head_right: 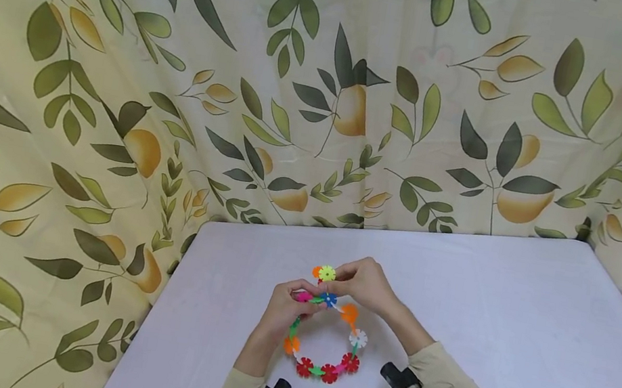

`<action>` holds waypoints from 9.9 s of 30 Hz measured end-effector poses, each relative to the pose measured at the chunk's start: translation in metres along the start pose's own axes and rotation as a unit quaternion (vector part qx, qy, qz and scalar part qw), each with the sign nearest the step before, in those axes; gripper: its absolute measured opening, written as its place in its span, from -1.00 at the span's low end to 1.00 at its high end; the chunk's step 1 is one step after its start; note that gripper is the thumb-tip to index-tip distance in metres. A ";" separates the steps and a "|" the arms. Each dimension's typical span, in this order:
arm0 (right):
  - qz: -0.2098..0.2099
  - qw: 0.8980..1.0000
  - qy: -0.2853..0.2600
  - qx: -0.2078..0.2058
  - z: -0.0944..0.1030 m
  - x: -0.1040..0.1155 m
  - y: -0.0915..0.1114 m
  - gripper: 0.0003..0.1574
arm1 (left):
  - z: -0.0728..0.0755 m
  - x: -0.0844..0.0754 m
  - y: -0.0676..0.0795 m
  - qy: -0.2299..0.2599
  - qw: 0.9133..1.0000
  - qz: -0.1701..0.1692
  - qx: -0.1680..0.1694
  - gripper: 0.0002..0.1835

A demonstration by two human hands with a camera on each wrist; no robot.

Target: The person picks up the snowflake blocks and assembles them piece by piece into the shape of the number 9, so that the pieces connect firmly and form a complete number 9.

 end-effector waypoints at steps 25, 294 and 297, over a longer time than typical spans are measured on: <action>-0.051 0.998 -0.003 -0.041 -0.001 -0.034 -0.016 -0.63 | 0.011 0.003 0.004 -0.083 0.994 0.039 0.060 -0.74; 0.118 0.965 -0.157 -0.173 0.016 -0.020 -0.007 -0.73 | 0.027 -0.022 -0.018 -0.095 0.992 0.048 0.062 -0.58; 0.119 0.965 -0.162 -0.167 0.015 -0.021 -0.006 -0.72 | 0.028 -0.021 -0.019 -0.091 0.993 0.050 0.060 -0.57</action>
Point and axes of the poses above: each hand's wrist, its own y-axis away from the middle knuckle, its own z-axis out of the back of the hand, x = y × z, the point moved 6 cm from there along -y, towards the middle knuckle, and after that the axes turned 10 degrees about x, right-handed, at the moved point
